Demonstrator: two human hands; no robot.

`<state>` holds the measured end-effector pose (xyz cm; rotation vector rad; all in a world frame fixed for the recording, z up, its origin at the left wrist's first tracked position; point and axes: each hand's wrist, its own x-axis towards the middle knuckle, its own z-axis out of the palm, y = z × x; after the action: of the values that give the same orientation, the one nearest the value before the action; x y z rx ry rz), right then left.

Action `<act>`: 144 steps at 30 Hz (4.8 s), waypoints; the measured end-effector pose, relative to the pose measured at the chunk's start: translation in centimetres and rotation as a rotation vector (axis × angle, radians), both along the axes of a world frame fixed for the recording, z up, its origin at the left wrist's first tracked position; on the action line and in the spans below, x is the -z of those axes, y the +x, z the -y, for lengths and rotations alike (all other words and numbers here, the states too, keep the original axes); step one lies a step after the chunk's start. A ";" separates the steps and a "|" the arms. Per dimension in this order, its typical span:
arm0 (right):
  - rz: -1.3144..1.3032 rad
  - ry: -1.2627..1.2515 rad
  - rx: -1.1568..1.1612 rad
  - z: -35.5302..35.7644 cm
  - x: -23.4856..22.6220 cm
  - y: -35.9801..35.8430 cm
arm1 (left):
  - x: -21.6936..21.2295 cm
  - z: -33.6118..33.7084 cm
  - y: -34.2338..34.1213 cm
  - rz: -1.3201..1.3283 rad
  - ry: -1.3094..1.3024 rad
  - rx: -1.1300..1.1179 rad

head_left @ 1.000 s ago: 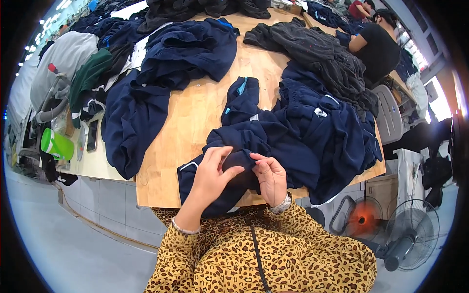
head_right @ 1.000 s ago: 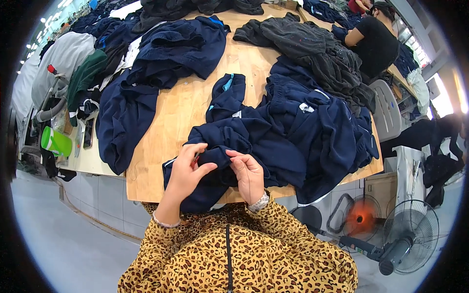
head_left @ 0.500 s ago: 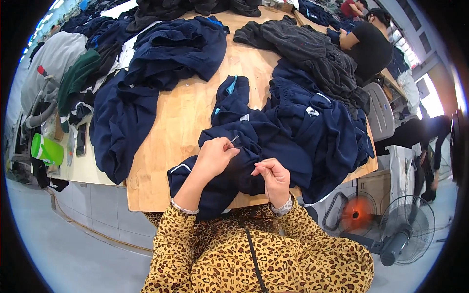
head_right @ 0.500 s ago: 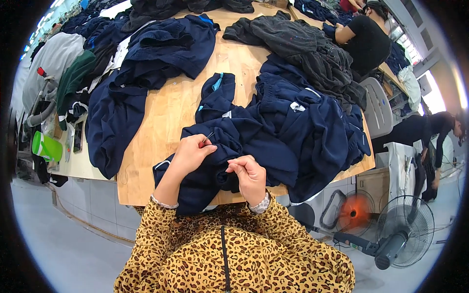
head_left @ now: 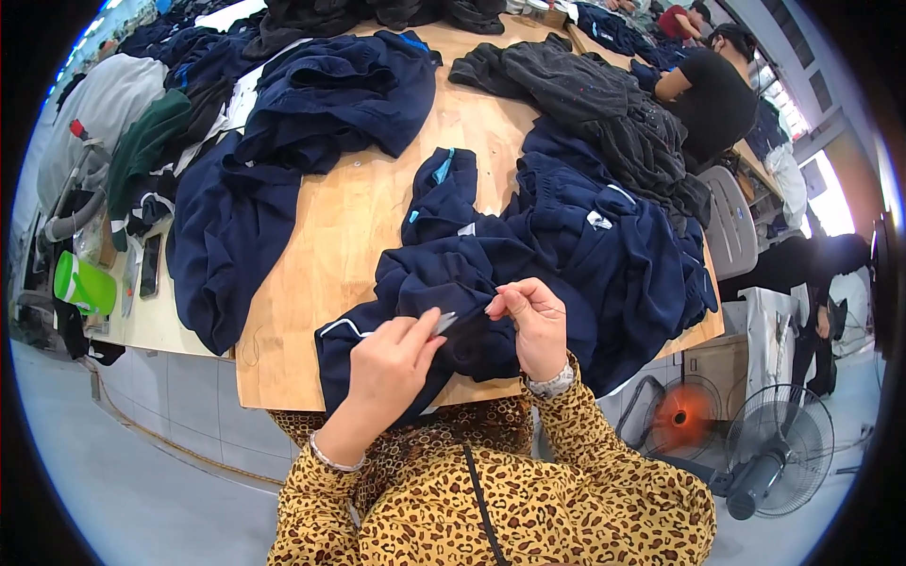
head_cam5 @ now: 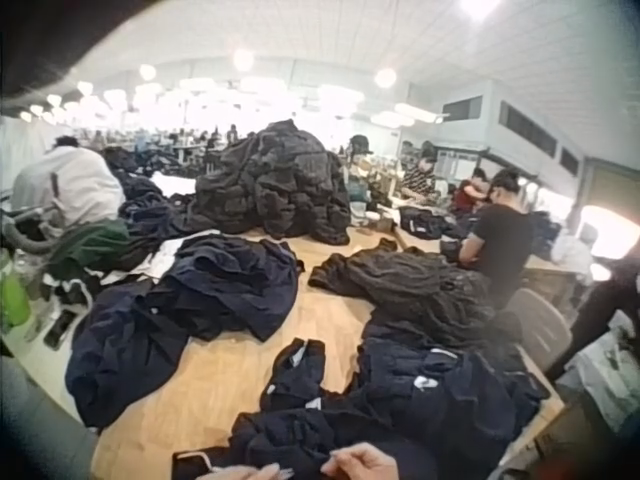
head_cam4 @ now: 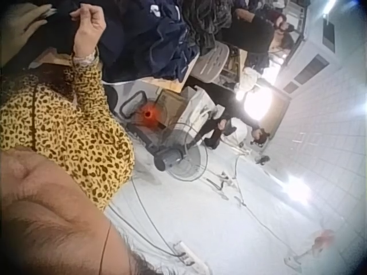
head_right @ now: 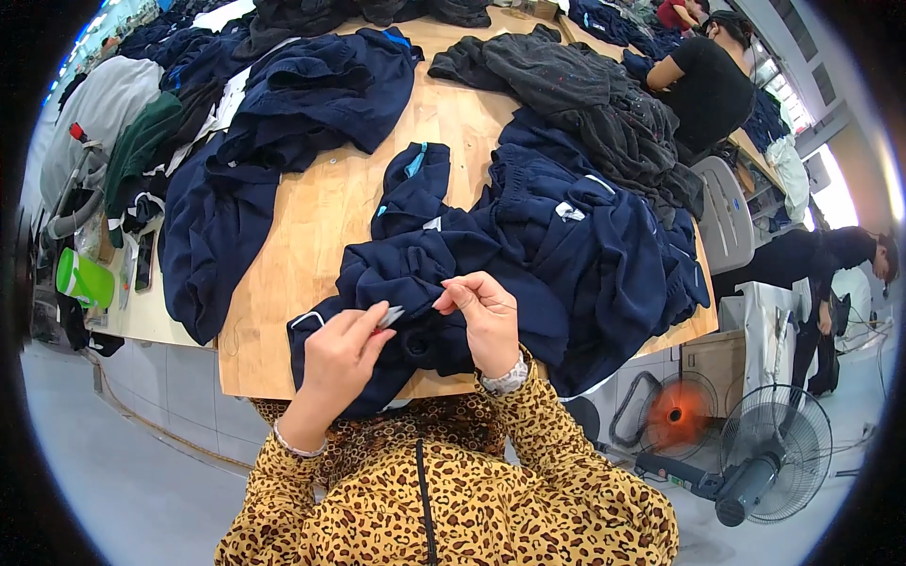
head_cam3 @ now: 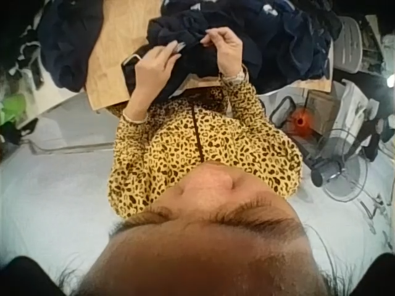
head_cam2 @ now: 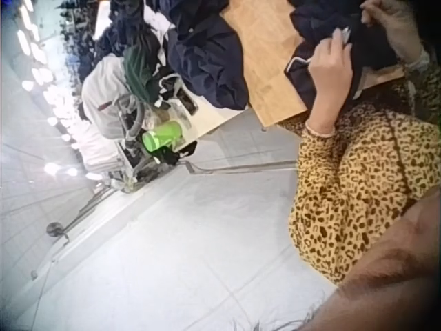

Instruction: Trimming loose threads from blue garments using small snips in a factory setting.

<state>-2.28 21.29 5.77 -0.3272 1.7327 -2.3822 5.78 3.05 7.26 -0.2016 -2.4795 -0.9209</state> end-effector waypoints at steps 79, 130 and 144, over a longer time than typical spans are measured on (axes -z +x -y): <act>0.422 0.700 -0.198 -8.2 8.0 3.7 | 7.2 -2.0 0.4 0.805 0.615 0.221; 1.022 -0.724 -0.210 -2.7 7.0 7.6 | 8.1 2.2 5.6 0.273 2.017 -0.106; 0.983 -0.843 0.241 -4.2 5.3 2.9 | 7.2 7.7 5.3 -0.035 1.931 -0.734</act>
<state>0.63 25.47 0.48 0.8625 0.3315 -2.5705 11.09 -4.63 0.09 1.1375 -0.5660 -2.1921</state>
